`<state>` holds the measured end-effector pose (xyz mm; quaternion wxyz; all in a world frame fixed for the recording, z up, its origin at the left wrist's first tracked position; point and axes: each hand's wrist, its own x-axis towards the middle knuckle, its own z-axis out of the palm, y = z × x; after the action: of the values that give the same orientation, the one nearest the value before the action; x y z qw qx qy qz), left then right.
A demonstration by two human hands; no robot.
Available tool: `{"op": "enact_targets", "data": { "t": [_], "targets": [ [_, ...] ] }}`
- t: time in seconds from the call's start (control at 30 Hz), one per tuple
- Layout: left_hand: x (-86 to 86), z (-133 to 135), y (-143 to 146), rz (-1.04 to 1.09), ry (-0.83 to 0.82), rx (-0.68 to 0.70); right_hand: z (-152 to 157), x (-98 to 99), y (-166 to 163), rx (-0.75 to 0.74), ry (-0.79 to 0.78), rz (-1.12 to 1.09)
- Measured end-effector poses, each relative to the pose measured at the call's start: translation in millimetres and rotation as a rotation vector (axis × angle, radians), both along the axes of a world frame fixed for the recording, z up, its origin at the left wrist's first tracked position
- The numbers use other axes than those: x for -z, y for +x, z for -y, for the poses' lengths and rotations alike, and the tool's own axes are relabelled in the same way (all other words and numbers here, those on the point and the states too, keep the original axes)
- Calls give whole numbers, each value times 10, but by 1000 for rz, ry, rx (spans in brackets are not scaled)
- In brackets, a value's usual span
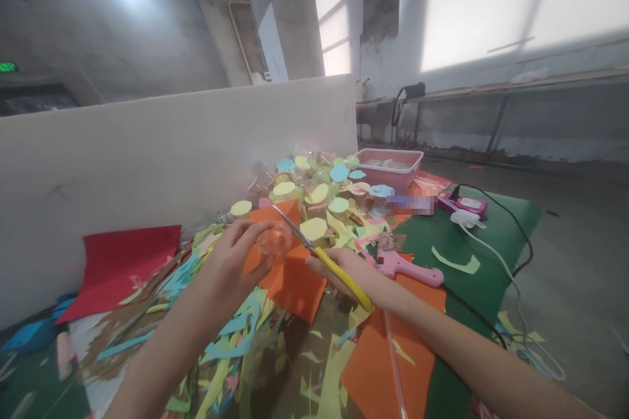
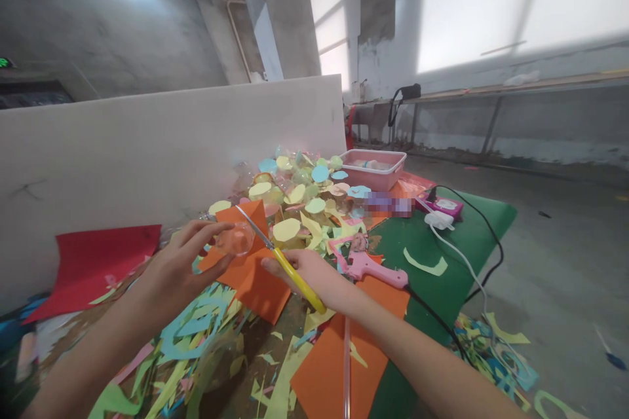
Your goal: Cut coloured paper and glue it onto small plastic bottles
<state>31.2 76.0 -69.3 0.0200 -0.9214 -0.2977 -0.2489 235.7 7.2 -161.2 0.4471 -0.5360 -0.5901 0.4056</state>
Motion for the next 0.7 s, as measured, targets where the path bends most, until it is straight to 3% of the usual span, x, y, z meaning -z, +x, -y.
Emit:
{"op": "enact_targets", "data": {
  "t": [0.7],
  "targets": [
    [4, -34, -28, 15, 6, 4, 22, -34, -7, -9, -28, 27]
  ]
}}
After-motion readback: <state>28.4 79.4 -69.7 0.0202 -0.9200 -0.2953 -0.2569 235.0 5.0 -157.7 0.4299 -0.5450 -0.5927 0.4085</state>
